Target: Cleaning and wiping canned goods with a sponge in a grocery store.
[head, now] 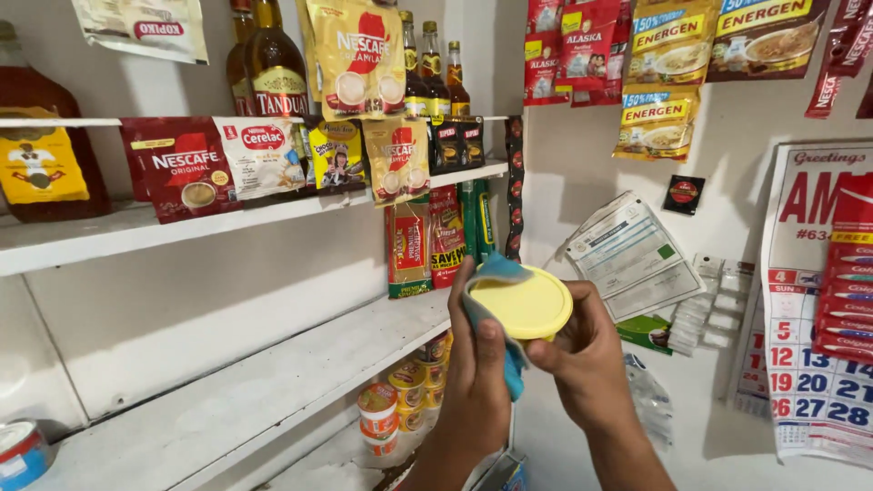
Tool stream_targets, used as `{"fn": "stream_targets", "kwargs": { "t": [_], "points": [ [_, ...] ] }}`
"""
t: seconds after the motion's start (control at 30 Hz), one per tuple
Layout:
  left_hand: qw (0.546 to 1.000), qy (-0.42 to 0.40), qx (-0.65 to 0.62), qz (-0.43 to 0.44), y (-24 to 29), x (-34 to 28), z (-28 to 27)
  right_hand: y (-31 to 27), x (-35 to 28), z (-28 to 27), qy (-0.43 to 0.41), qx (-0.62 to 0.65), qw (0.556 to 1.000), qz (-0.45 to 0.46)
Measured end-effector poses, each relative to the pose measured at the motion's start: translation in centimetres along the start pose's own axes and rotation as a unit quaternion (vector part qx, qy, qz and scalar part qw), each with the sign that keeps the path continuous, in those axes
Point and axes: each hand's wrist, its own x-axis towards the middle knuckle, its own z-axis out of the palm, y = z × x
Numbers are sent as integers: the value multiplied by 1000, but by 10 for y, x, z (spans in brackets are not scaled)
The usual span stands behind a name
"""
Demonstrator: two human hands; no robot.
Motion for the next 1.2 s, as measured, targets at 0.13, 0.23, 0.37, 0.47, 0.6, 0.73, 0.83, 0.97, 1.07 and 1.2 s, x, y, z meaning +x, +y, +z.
{"fn": "stream_targets", "kwargs": {
  "t": [0.13, 0.23, 0.37, 0.47, 0.6, 0.73, 0.83, 0.97, 1.07, 1.2],
  "points": [
    [1000, -7, -11, 9, 6, 9, -9, 1, 6, -5, -59, 170, 977, 117],
    [999, -13, -35, 2, 11, 15, -13, -1, 10, 3, -64, 200, 966, 151],
    [998, 25, 28, 42, 10, 18, -16, 6, 15, 16, -52, 95, 994, 7],
    [1000, 28, 8, 10, 19, 16, -18, 0, 9, 40, -39, -69, 988, -133],
    [998, 29, 27, -43, 22, 14, -28, 19, 17, 31, -49, 30, 997, -51],
    [998, 28, 21, -46, 22, 18, -37, 26, 21, 32, -104, 225, 966, 65],
    [998, 29, -7, -55, 22, 21, -39, 25, 23, 38, -105, 261, 952, 122],
    [998, 12, -33, -54, 29, 21, -41, 24, 26, 46, -17, 297, 923, 243],
    [997, 12, 66, -22, 36, 21, -42, 37, 29, 45, -144, 407, 882, 187],
    [992, 26, 105, -63, 33, 22, -48, 37, 25, 56, -137, 321, 932, 98]
  ]
}}
